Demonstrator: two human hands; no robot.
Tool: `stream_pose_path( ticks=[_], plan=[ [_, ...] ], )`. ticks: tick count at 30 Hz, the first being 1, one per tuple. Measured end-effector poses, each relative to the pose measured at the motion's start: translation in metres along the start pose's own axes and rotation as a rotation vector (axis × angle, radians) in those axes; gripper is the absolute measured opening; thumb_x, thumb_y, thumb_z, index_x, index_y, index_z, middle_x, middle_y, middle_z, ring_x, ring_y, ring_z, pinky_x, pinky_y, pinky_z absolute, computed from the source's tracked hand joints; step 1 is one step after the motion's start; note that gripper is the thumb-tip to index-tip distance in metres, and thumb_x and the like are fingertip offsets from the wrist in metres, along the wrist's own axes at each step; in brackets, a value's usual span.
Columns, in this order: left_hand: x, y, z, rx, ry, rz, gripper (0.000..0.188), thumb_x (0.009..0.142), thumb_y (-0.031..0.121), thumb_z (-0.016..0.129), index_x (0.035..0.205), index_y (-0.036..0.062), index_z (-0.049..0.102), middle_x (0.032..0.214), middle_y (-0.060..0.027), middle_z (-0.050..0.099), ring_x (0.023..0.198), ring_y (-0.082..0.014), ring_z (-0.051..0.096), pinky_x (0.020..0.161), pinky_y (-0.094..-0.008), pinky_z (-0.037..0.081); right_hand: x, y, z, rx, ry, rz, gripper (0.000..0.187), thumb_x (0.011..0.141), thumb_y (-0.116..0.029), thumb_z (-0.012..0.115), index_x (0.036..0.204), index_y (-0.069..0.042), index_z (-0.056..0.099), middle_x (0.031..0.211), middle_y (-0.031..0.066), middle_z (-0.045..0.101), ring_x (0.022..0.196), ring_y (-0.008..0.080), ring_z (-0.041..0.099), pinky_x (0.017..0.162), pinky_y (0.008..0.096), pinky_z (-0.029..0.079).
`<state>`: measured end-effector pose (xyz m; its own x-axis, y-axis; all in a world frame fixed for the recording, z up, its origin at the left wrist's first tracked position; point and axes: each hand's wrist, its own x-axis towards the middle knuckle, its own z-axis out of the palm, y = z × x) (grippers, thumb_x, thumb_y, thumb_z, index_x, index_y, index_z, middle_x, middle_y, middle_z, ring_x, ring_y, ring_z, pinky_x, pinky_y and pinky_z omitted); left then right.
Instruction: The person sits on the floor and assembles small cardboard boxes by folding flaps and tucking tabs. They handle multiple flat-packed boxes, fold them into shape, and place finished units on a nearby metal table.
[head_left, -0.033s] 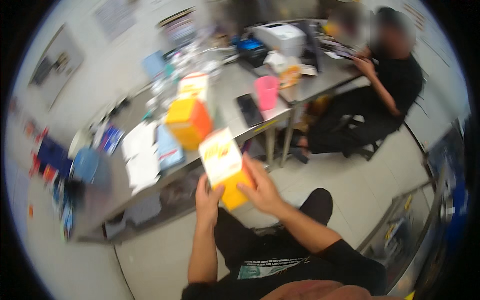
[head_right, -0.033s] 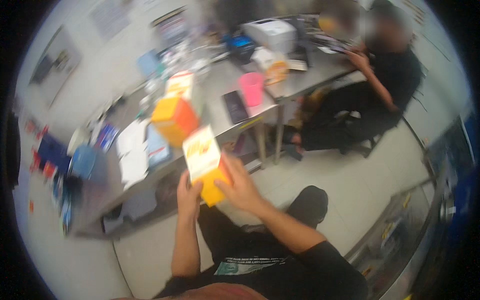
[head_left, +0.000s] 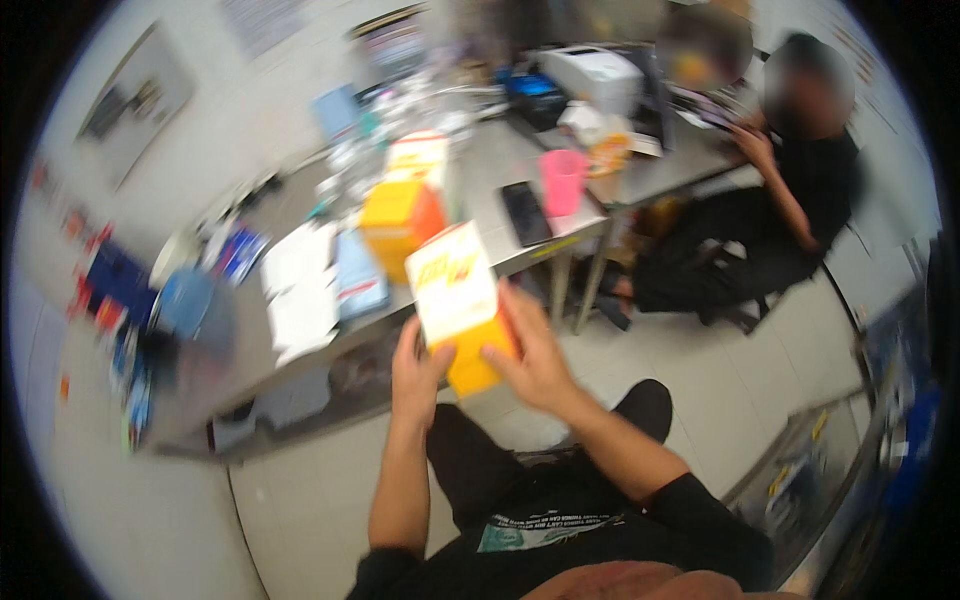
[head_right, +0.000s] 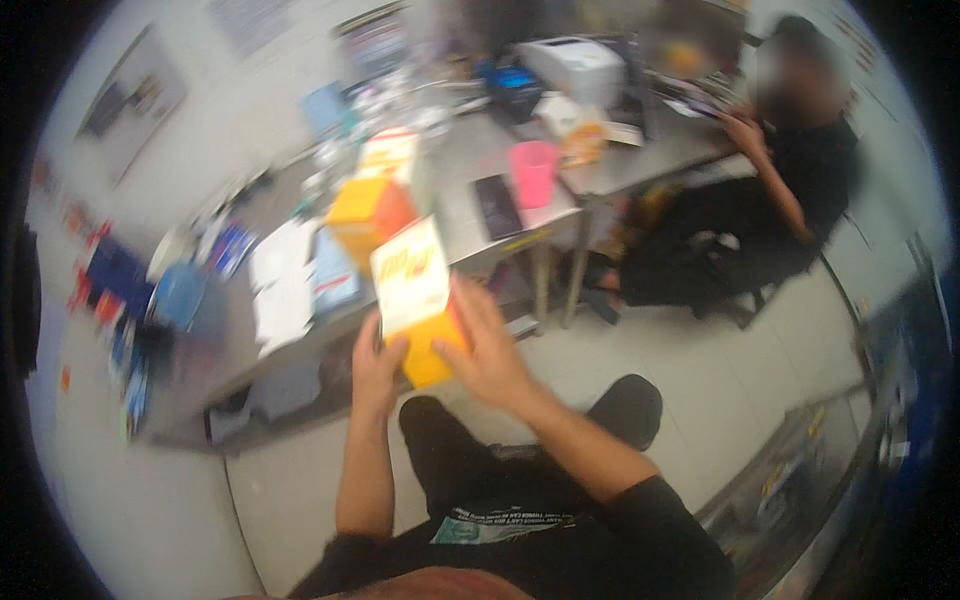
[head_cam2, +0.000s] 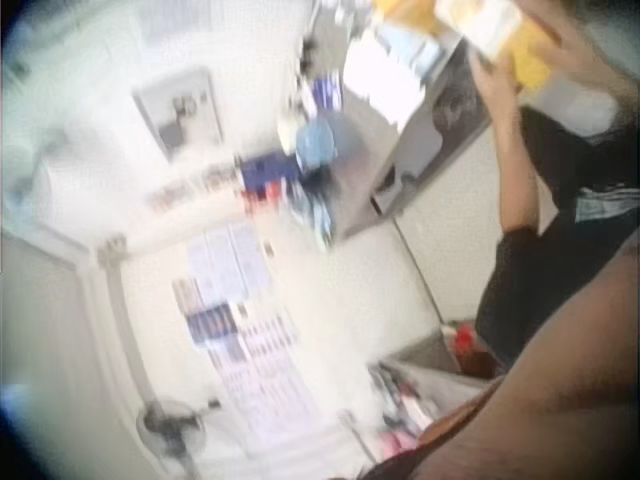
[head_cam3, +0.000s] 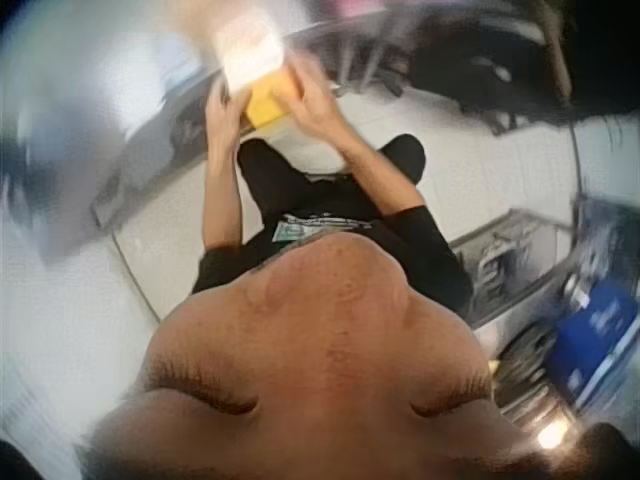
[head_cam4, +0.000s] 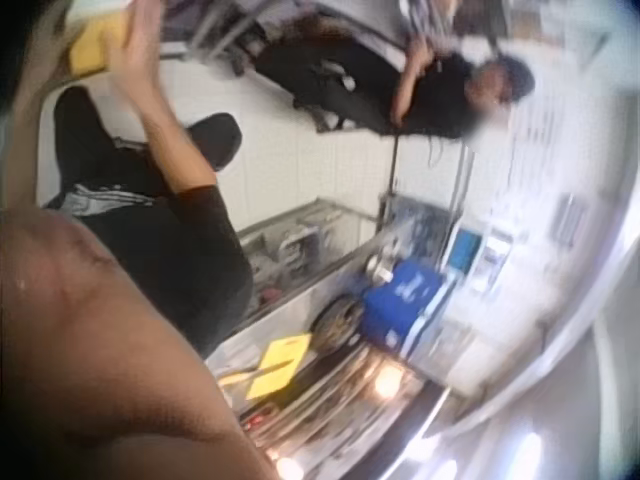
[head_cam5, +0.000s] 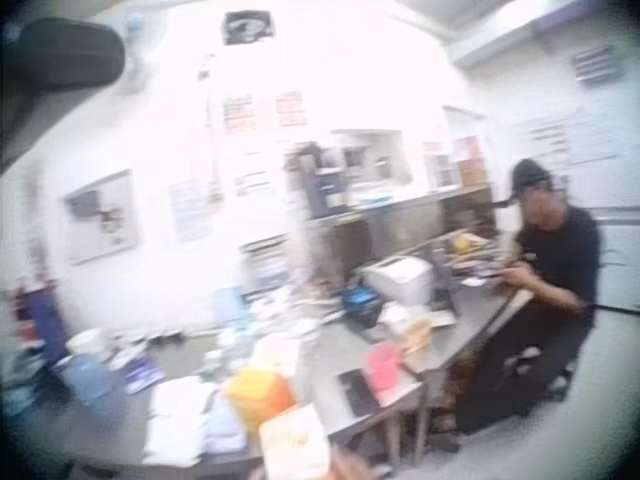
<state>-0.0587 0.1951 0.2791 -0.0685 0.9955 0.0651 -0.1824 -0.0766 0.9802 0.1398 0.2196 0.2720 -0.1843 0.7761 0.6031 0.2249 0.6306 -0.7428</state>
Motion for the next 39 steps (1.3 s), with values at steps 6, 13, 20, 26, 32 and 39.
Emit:
stream_pose_path(
  ticks=[6,13,20,26,32,39],
  plan=[
    [0.053,0.158,-0.021,0.080,0.011,0.364,0.066,0.099,0.034,0.071,0.150,-0.0021,0.049,0.137,-0.0113,0.062,0.127,-0.0186,0.056,0.108,-0.0333,0.045,0.141,-0.097,0.010,-0.029,-0.004,-0.378,0.067,0.096,-0.019,0.070,0.156,-0.005,0.043,0.159,0.0311,0.037,0.143,0.0477,0.044,0.117,0.0481,0.038],
    [0.154,0.184,-0.061,0.340,0.116,0.157,0.068,0.100,0.046,0.064,0.152,0.0046,0.050,0.136,-0.0161,0.064,0.124,-0.0226,0.061,0.100,-0.0360,0.051,0.233,-0.045,0.062,0.014,0.005,-0.186,0.055,0.097,-0.029,0.068,0.142,0.000,0.055,0.148,0.0296,0.050,0.132,0.0447,0.055,0.111,0.0464,0.045],
    [0.203,0.139,-0.084,0.522,0.001,-0.020,0.065,0.100,0.049,0.062,0.146,0.0039,0.052,0.125,-0.0165,0.067,0.114,-0.0240,0.065,0.095,-0.0391,0.052,0.222,-0.014,0.077,-0.333,-0.045,0.070,0.051,0.098,-0.037,0.066,0.134,-0.001,0.064,0.128,0.0266,0.063,0.116,0.0434,0.066,0.099,0.0494,0.052],
    [0.216,0.139,-0.067,0.354,0.105,-0.065,0.039,0.098,0.033,0.067,0.117,-0.0008,0.062,0.109,-0.0143,0.067,0.096,-0.0228,0.067,0.082,-0.0379,0.056,0.233,0.005,0.083,-0.182,-0.050,0.004,0.035,0.095,-0.032,0.070,0.102,0.001,0.077,0.118,0.0284,0.066,0.110,0.0425,0.065,0.097,0.0478,0.052],
    [0.242,0.124,-0.070,0.268,0.105,-0.023,0.022,0.091,0.007,0.063,0.112,-0.0010,0.063,0.100,-0.0148,0.070,0.086,-0.0225,0.069,0.076,-0.0372,0.056,0.231,0.027,0.091,-0.005,0.121,-0.001,0.031,0.091,-0.026,0.073,0.092,0.004,0.078,0.125,0.0304,0.065,0.118,0.0412,0.062,0.103,0.0453,0.049],
    [0.291,0.115,-0.069,0.715,0.173,-0.013,0.026,0.098,0.025,0.065,0.113,0.0029,0.065,0.098,-0.0146,0.070,0.086,-0.0237,0.069,0.076,-0.0380,0.056,0.249,0.037,0.092,-0.414,-0.032,-0.007,0.054,0.093,-0.043,0.071,0.099,0.011,0.075,0.127,0.0316,0.062,0.118,0.0470,0.059,0.105,0.0478,0.048]
  ],
)
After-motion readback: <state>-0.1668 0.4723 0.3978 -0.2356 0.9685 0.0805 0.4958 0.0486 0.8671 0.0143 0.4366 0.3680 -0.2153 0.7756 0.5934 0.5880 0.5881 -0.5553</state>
